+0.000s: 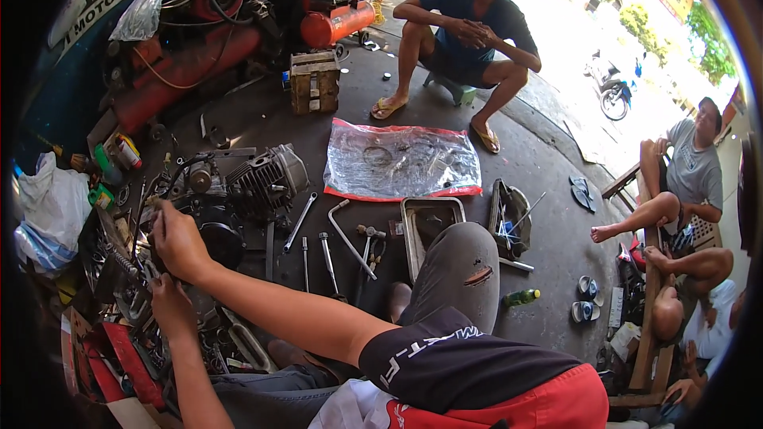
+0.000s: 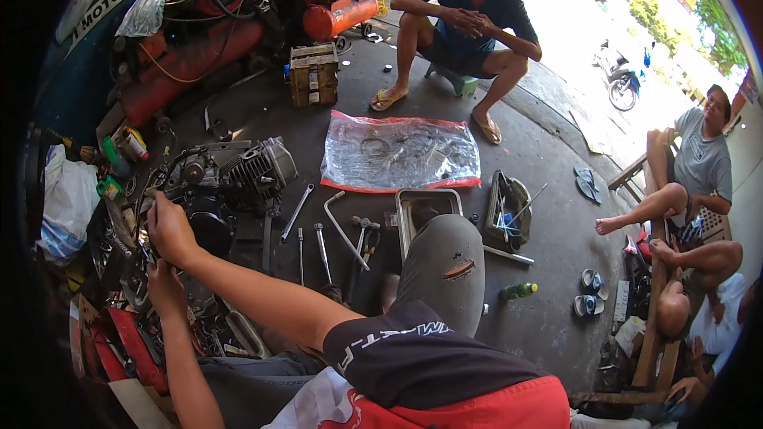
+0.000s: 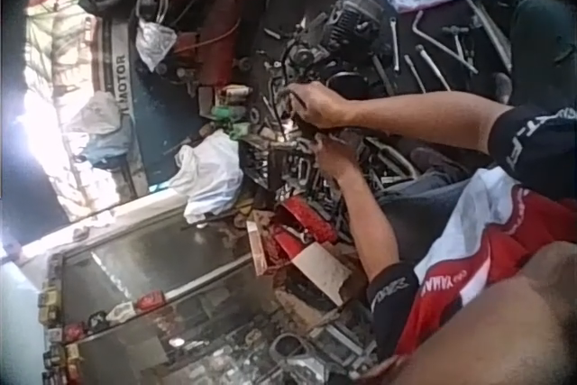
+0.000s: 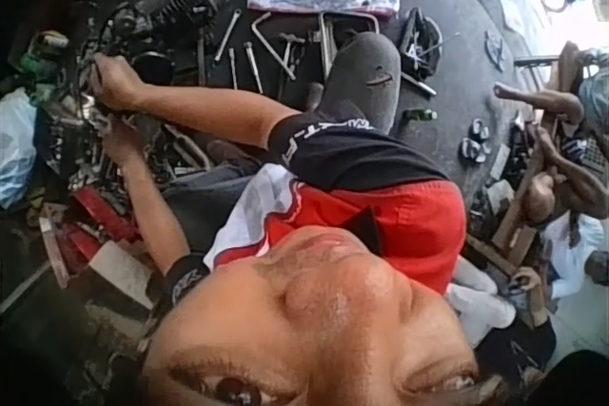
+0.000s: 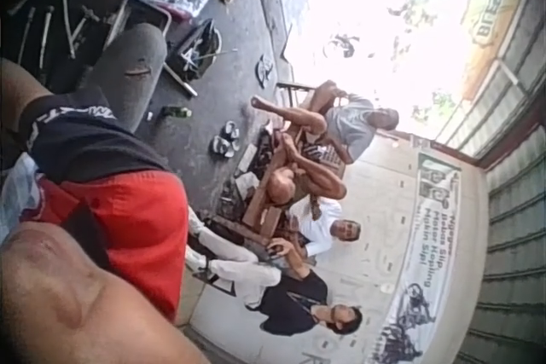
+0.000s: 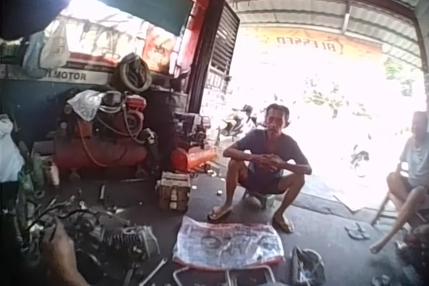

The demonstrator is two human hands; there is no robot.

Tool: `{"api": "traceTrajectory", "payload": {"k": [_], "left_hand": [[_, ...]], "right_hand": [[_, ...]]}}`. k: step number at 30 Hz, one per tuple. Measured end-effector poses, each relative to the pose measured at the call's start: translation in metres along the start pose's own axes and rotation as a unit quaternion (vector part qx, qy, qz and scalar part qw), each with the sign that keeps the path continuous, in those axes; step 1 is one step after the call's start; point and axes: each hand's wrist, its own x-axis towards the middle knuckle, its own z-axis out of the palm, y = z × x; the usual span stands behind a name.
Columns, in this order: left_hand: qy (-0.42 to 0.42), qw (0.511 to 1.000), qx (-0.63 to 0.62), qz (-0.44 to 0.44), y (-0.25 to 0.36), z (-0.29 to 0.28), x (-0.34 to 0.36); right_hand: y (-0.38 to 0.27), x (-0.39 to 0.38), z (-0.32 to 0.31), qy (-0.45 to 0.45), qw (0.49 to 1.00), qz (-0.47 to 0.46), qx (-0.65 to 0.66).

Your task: Repairing or assembling a motorcycle engine component.

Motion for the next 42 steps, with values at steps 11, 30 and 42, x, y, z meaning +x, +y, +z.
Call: {"api": "traceTrajectory", "payload": {"k": [11,30,42], "left_hand": [[-0.006,0.999,0.046,0.002,-0.013,0.014,0.004],[-0.056,0.998,-0.011,0.008,-0.017,0.005,0.008],[-0.040,0.998,-0.015,-0.035,-0.005,-0.015,-0.003]], "right_hand": [[-0.007,0.022,0.014,0.009,0.794,0.449,0.409],[-0.025,0.012,0.002,-0.033,0.975,0.184,0.119],[-0.006,0.016,-0.007,-0.166,0.985,0.013,-0.044]]}}
